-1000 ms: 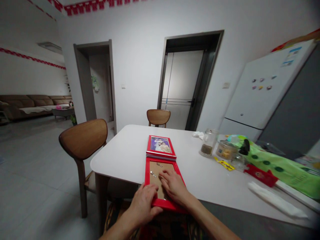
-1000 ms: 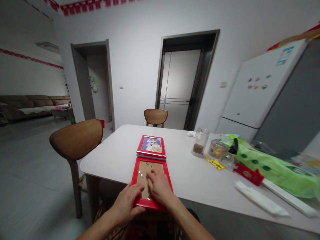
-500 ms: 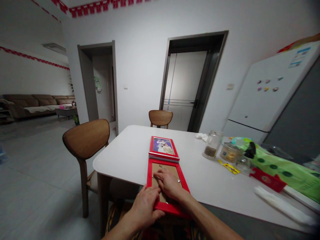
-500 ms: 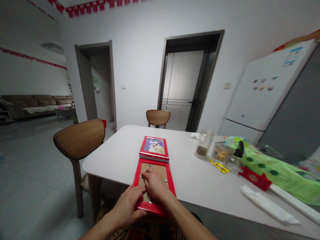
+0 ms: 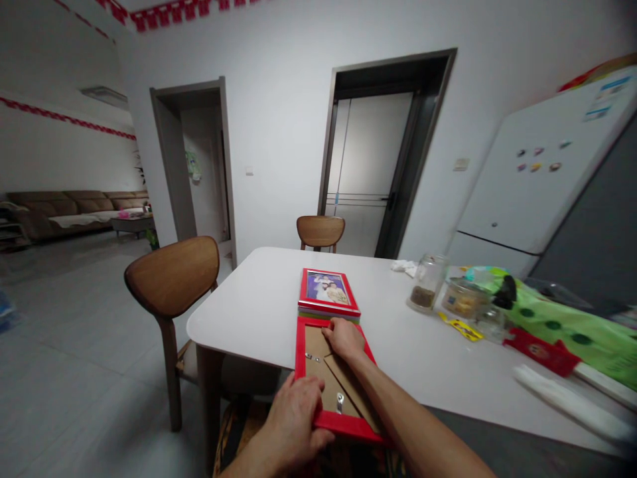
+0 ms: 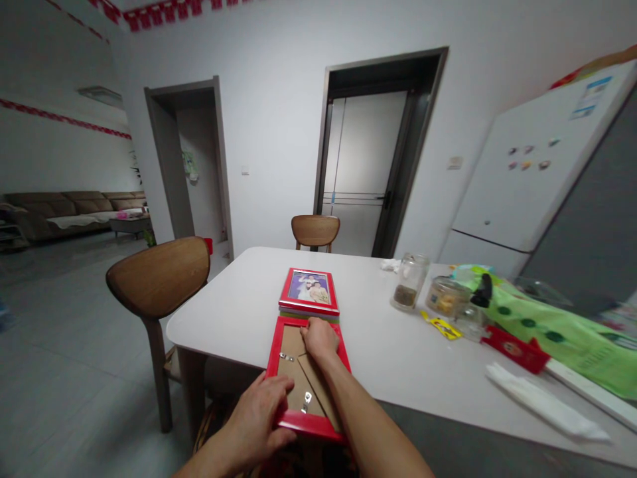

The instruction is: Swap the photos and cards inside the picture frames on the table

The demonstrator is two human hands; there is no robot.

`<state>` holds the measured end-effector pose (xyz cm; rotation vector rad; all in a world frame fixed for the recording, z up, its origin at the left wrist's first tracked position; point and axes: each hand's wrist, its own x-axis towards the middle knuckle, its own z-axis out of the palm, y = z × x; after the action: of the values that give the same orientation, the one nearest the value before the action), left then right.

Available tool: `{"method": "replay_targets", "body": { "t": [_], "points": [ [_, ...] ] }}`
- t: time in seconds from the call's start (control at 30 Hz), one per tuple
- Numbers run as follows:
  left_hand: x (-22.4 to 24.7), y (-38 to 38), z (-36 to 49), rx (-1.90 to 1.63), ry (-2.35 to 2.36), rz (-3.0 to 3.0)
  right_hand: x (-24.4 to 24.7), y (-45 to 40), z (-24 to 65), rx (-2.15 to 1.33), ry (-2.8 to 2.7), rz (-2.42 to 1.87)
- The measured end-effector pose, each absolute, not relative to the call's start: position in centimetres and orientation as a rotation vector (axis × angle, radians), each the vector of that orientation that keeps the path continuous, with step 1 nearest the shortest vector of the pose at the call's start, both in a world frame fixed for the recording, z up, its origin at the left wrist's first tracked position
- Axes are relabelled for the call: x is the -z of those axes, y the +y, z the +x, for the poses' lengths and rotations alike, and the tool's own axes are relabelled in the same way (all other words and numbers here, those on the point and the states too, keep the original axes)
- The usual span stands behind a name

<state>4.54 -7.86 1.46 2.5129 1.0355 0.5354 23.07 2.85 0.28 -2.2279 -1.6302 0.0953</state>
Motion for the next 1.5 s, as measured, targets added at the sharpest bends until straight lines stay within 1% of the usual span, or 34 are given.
{"method": "replay_targets", "body": {
  "t": [0.13, 0.3, 0.43, 0.6, 0.8, 0.93, 1.07, 1.2, 1.33, 1.43, 1.5],
  "points": [
    [-2.0, -8.3, 5.2, -0.502, 1.066, 2.539, -0.5, 2.9, 23.3, -0.109, -1.594, -2.212],
    [-2.2, -9.0, 8.0, -0.366, 0.912, 2.636, -0.7, 2.4, 24.2, -0.132, -1.622, -2.094],
    [-2.1, -9.3, 9.8, -0.314, 0.910, 2.631, -0.6, 1.7, 24.9, -0.143, -1.652, -2.013],
    [-2.0, -9.4, 9.8, -0.322, 0.929, 2.601, -0.7, 1.0, 24.7, -0.160, -1.650, -1.994],
    [-1.0, -9.3, 10.1, -0.340, 0.913, 2.617, -0.7, 1.7, 24.2, -0.166, -1.556, -2.128],
    [-0.4, -9.3, 10.5, -0.399, 0.946, 2.603, -0.5, 2.4, 23.9, -0.168, -1.513, -2.143],
    [-0.1, -9.2, 10.3, -0.449, 0.936, 2.590, -0.5, 2.5, 23.7, -0.194, -1.474, -2.059],
    [0.2, -8.9, 9.5, -0.499, 0.862, 2.589, -2.1, 1.7, 25.8, -0.331, -1.442, -1.886],
    [-1.4, -9.0, 8.6, -0.665, 0.821, 2.493, -3.6, -1.1, 29.5, -0.472, -1.277, -1.754],
    [-3.7, -9.3, 8.6, -0.998, 0.855, 2.222, -3.2, -4.3, 29.5, -0.620, -1.147, -1.713],
    [-4.9, -9.5, 9.0, -1.228, 0.835, 1.935, -2.3, -6.2, 27.2, -0.819, -1.100, -1.645]
  ]
}}
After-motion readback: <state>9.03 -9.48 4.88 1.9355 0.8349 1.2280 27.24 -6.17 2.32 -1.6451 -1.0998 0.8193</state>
